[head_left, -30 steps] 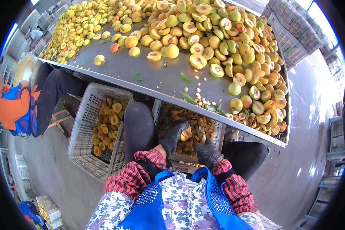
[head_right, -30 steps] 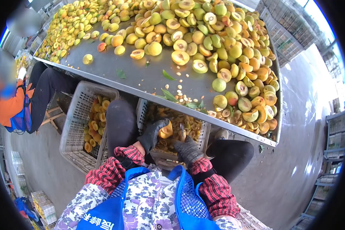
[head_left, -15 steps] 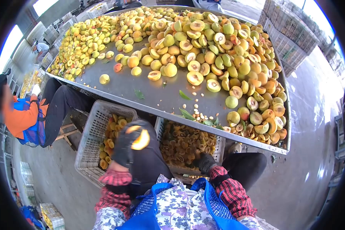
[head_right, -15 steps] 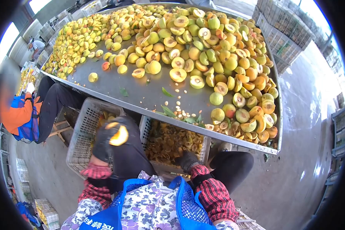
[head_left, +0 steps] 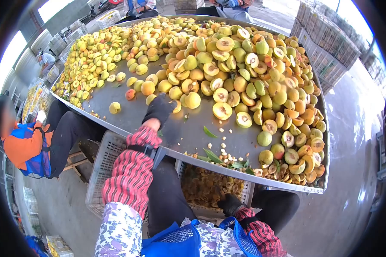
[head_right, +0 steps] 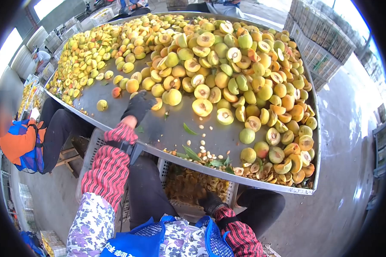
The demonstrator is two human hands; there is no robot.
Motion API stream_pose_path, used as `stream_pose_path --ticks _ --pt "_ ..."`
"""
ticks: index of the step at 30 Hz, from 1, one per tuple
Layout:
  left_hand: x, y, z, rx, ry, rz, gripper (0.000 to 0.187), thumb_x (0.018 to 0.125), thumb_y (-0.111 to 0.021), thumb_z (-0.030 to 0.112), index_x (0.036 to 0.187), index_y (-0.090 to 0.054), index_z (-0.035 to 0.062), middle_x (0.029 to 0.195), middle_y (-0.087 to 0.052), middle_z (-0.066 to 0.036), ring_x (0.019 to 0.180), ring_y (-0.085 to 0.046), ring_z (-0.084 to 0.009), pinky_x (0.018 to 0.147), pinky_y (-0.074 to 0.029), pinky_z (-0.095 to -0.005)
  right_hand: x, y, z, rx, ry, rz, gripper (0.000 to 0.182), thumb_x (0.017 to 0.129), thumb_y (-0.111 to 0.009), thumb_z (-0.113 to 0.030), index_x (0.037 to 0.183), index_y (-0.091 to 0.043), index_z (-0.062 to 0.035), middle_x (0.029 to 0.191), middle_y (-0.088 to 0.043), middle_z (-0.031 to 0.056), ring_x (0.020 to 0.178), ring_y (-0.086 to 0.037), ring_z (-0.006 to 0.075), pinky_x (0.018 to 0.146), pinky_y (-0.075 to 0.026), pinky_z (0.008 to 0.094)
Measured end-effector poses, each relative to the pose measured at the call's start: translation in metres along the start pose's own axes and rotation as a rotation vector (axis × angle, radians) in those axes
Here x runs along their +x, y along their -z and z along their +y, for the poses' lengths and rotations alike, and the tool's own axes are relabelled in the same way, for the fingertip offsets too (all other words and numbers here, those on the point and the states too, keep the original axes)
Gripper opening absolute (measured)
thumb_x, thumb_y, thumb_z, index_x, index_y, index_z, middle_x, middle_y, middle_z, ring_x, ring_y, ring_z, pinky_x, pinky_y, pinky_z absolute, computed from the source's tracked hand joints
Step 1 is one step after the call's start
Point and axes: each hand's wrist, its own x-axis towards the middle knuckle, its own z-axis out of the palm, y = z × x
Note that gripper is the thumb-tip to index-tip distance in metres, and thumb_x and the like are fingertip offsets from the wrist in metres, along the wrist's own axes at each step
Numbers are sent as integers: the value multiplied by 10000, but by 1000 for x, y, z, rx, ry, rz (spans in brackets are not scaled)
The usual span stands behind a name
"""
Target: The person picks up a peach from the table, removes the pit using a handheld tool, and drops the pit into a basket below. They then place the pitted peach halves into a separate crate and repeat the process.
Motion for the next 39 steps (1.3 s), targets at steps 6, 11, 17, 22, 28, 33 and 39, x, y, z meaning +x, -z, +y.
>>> stream_pose_path --ticks 6,11,17,22,28,33,39 --pt "15 -46 -1 -4 -2 -231 360 662 -680 195 967 -571 37 913 -606 -138 770 -601 -257 679 -477 -334 11 0 11 -40 4 28 323 750 -587 -302 879 -539 -9 656 -566 100 500 -555 184 435 -438 332" --pt "-37 -17 9 -839 142 -487 343 674 -697 101 971 -547 16 864 -579 -44 763 -559 -118 680 -480 -249 -24 8 -10 -223 297 50 308 737 -603 -292 894 -556 -31 668 -576 122 586 -578 194 531 -453 330" --pt "-126 1 68 -750 -129 -828 374 628 -676 57 980 -562 4 845 -599 -48 749 -551 -114 694 -460 -256 -91 40 -69 618 415 125 186 763 -598 -164 883 -497 -64 606 -497 8 452 -470 86 384 -384 220" --pt "-169 -19 97 -777 -240 -1065 462 609 -666 44 1054 -545 12 898 -601 -60 809 -547 -119 747 -444 -265 -84 48 -85 618 518 287 278 761 -596 -135 991 -468 -46 660 -510 24 447 -481 100 402 -431 224" --pt "-198 -17 117 -1297 292 -960 315 823 -549 102 1109 -503 -21 1035 -564 -61 964 -512 -115 854 -409 -244 -91 49 -69 1098 518 107 336 777 -596 -164 1061 -461 -46 753 -555 41 509 -529 121 440 -460 239" --pt "-222 -56 108 -1806 593 -704 342 889 -411 256 1080 -518 -7 1000 -579 -95 919 -545 -180 835 -428 -293 -70 14 -63 1100 600 145 324 795 -573 -134 1087 -458 -52 726 -533 19 540 -514 94 442 -437 234" --pt "-225 -17 124 -1919 636 -626 417 881 -395 357 1008 -548 -9 955 -598 -127 871 -578 -230 813 -456 -325 -104 27 -51 457 546 263 282 812 -555 -160 1051 -455 -47 667 -513 11 514 -490 64 419 -418 253"
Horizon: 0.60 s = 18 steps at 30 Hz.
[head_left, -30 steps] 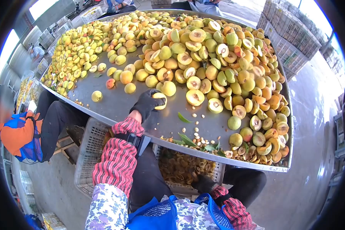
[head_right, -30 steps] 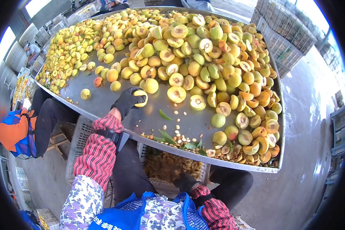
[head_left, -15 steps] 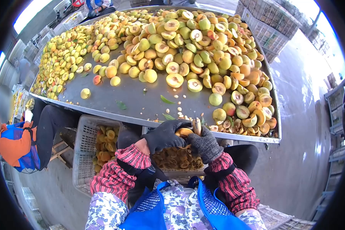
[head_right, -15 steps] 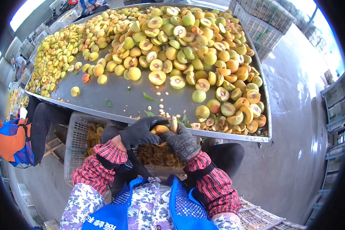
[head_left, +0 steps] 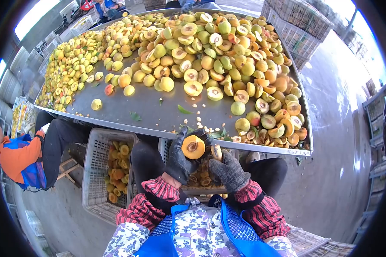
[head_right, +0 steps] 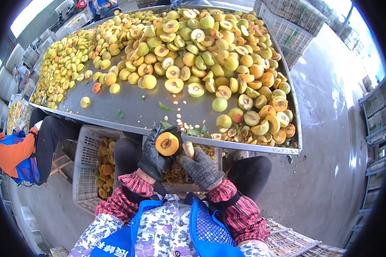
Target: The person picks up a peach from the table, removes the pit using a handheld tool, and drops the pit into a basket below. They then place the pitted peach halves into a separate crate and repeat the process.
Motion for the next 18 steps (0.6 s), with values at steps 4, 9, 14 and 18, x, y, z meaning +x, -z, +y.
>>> stream_pose_path --ticks 4,9,14,18 --pt "5 12 -6 40 -23 -43 395 895 -378 328 1023 -534 -11 927 -599 -125 852 -581 -223 793 -464 -324 -10 -4 3 -506 309 56 307 780 -588 -264 890 -471 -3 704 -541 181 614 -547 325 554 -428 389" --pt "1 15 -19 244 -207 -55 381 909 -360 297 1086 -487 -16 969 -580 -121 885 -569 -211 805 -457 -316 -3 -13 18 -543 285 107 289 782 -564 -242 883 -460 8 749 -550 237 709 -552 396 596 -427 448" --pt "-9 4 -21 775 -453 -62 353 919 -350 239 1123 -457 -29 999 -570 -110 905 -561 -185 828 -449 -303 -7 -17 2 -550 118 104 293 777 -557 -225 900 -456 21 759 -556 252 712 -557 399 605 -430 459" --pt "-3 15 -31 673 -463 -42 318 920 -348 181 1112 -461 -46 1012 -566 -100 906 -557 -161 825 -446 -283 -6 -22 -2 -632 123 103 312 766 -565 -212 934 -435 18 773 -551 242 733 -558 390 611 -431 448"
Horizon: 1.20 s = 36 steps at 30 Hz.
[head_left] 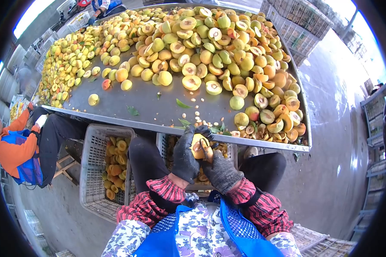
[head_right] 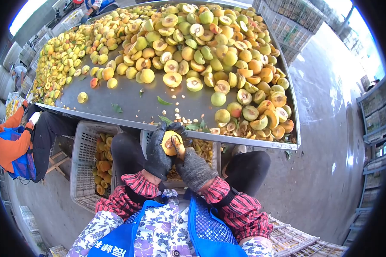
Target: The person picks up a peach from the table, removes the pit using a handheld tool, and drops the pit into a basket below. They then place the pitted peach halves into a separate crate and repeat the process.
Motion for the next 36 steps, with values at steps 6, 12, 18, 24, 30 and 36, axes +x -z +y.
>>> stream_pose_path --ticks 6,12,18,24,30,36 --pt "3 1 -4 -109 120 69 243 883 -387 101 1036 -527 -26 948 -589 -89 872 -568 -157 794 -452 -271 3 -17 15 18 9 -26 322 762 -570 -199 967 -425 3 776 -539 212 749 -554 376 611 -433 425" --pt "4 32 -22 862 -409 -36 222 777 -483 73 968 -564 -7 880 -607 -116 801 -595 -193 731 -466 -291 3 -25 24 130 22 -88 281 758 -573 -203 932 -472 -8 724 -551 184 704 -562 337 602 -434 399" --pt "13 31 16 817 -87 -480 312 785 -548 152 1048 -528 -14 982 -579 -164 914 -559 -258 831 -420 -328 5 -10 28 182 -25 -301 283 740 -584 -199 899 -485 13 728 -558 209 708 -559 353 613 -429 407" --pt "-1 33 -29 432 -74 -137 258 781 -495 74 1018 -547 -12 966 -596 -124 882 -575 -169 770 -450 -284 8 -11 30 358 -183 -340 275 753 -576 -201 923 -499 1 670 -548 142 612 -553 242 541 -428 337" --pt "-2 41 -44 535 -86 -13 240 810 -474 119 999 -558 -3 915 -610 -103 816 -580 -166 750 -460 -293 6 -14 16 406 -278 -366 236 783 -535 -193 947 -499 -26 643 -533 93 568 -534 188 484 -409 310" --pt "3 47 -46 790 -211 -185 211 779 -492 118 937 -581 8 830 -623 -118 725 -595 -196 698 -472 -299 13 -31 41 108 -49 -329 302 749 -552 -224 888 -488 36 721 -569 206 681 -575 329 585 -439 397"
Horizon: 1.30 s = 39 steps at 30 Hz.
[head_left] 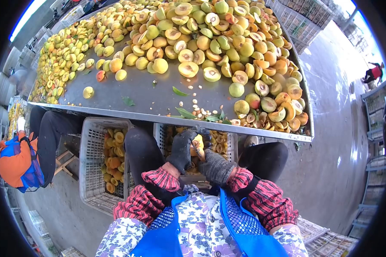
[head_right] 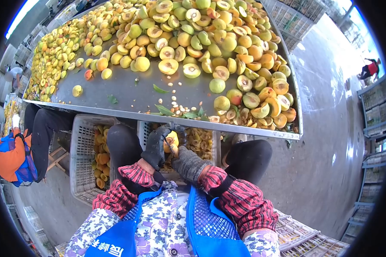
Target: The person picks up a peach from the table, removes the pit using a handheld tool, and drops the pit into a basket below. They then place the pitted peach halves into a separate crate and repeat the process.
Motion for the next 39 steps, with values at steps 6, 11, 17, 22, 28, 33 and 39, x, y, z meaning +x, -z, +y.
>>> stream_pose_path --ticks 6,11,17,22,28,33,39 --pt "6 13 25 -369 268 -189 283 856 -448 218 917 -577 -27 787 -610 -102 687 -591 -189 658 -489 -303 -10 17 -23 527 -252 -265 238 775 -566 -226 844 -480 -15 579 -508 74 434 -496 173 370 -380 307" --pt "4 5 27 -1073 583 -151 356 913 -325 225 909 -550 -51 809 -595 -112 717 -587 -170 672 -505 -298 -15 18 -16 1024 -357 -435 177 802 -566 -213 783 -439 -91 525 -393 -1 356 -371 81 301 -270 229" --pt "-3 -6 -7 -608 247 -298 312 908 -347 199 904 -551 -37 802 -595 -110 729 -589 -160 681 -505 -283 -20 19 -11 1163 -424 -469 189 800 -584 -217 791 -453 -81 527 -386 -6 355 -365 84 295 -259 222" --pt "1 -1 27 -825 506 -242 339 885 -404 250 967 -557 -41 882 -604 -104 778 -588 -168 719 -484 -282 -17 11 3 1068 -294 -421 170 802 -565 -204 846 -516 -48 588 -472 7 357 -399 75 299 -307 206" --pt "-14 -22 -26 -280 96 -93 342 821 -510 103 1136 -461 -22 1044 -543 -112 944 -530 -184 824 -431 -291 -19 14 -3 1250 -316 -485 169 797 -570 -195 854 -503 -51 591 -483 19 356 -410 79 293 -303 209" --pt "6 25 37 -450 439 97 241 801 -540 104 1016 -564 -1 876 -600 -157 839 -577 -197 763 -442 -297 -22 24 34 1073 -214 -512 219 756 -586 -214 878 -532 -40 568 -525 76 398 -493 184 338 -371 288" --pt "-7 160 46 653 185 395 254 796 -533 221 828 -606 -20 849 -615 -144 784 -587 -235 718 -447 -316 16 -33 106 -255 -66 -176 378 704 -562 -269 946 -506 16 797 -574 257 820 -560 389 694 -433 437"
